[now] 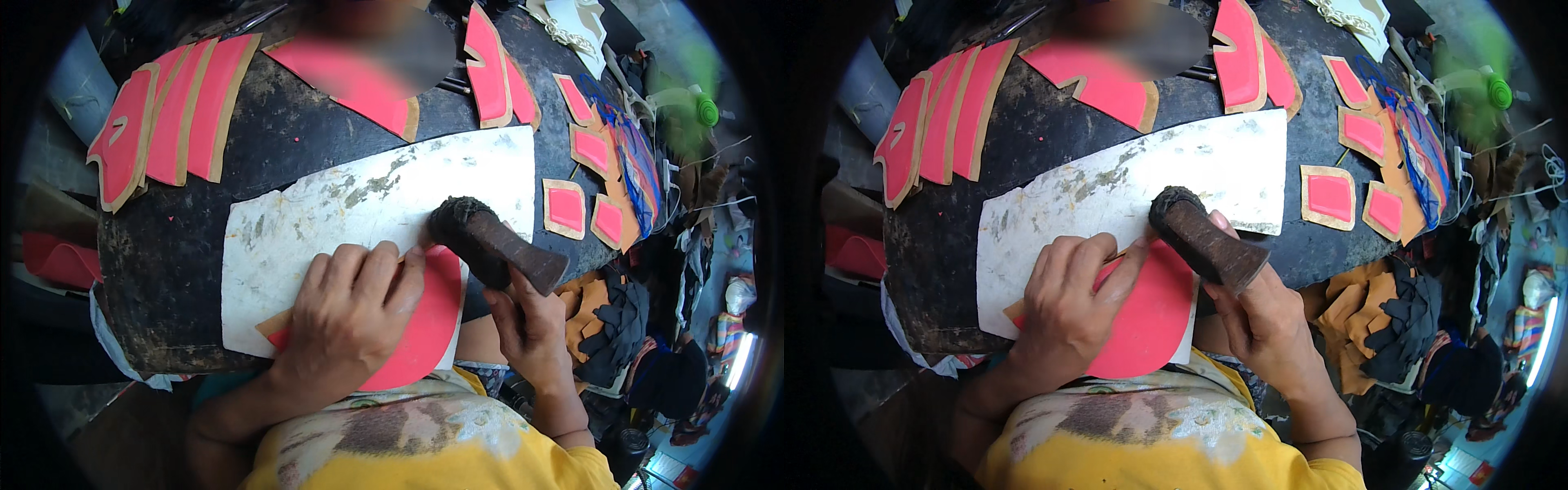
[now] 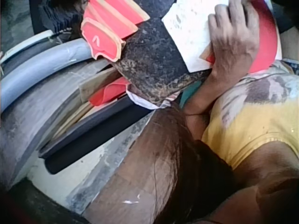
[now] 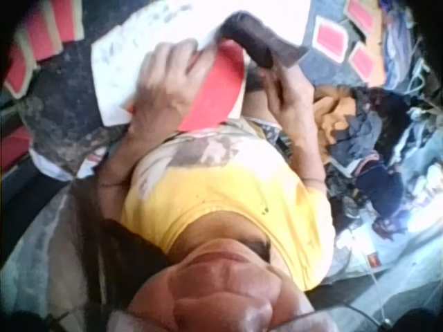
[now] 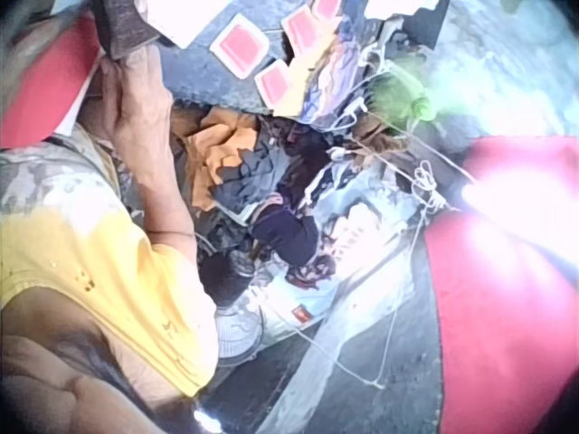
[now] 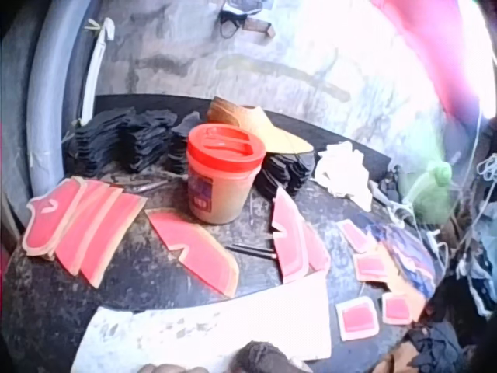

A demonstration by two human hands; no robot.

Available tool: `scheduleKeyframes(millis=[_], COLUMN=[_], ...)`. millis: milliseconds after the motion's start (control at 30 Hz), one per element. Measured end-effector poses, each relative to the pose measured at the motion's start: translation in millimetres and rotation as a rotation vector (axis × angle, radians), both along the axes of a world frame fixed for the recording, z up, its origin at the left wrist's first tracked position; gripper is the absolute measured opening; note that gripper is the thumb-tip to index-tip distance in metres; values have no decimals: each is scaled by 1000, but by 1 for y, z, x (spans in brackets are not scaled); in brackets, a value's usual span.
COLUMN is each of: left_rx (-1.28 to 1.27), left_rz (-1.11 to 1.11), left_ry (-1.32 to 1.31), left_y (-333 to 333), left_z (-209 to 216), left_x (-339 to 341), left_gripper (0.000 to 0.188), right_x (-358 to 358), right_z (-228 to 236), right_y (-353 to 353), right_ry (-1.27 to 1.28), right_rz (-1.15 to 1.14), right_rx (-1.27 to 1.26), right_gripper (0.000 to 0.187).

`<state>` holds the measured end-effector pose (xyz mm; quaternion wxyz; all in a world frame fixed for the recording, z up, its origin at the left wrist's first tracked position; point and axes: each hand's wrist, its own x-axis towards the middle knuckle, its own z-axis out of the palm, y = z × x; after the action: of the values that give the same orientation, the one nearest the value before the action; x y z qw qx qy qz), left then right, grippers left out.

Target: The person assembles pink and tan leather pieces by hand, pressing edges together on a white board. They use a hammer to tap the edges of the assembled pieces, then place the finished parts on the workbench.

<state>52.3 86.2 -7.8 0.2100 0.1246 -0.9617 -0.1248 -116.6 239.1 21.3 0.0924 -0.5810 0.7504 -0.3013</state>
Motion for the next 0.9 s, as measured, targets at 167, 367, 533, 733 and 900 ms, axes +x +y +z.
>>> scheduleKeyframes(millis=[167, 367, 533, 733, 900], left_rx=[64, 8, -1, -11, -7], left_rz=[-18, -19, -19, -18, -17], left_ry=[-12, -7, -9, -7, 5], left_y=[-1, -1, -1, -1, -1], left_z=[3, 0, 1, 0, 0], left_x=[9, 8, 8, 8, 8], left_gripper=[35, 33, 32, 32, 32], right_x=[-1, 6, 3, 0, 0], right_z=[1, 9, 5, 3, 5], right_y=[1, 9, 4, 2, 2], right_ry=[-61, -254, -117, 1, -30], right_rz=[-7, -83, 21, 74, 1], right_rx=[20, -27, 84, -37, 57], right_gripper=[47, 44, 45, 50, 52])
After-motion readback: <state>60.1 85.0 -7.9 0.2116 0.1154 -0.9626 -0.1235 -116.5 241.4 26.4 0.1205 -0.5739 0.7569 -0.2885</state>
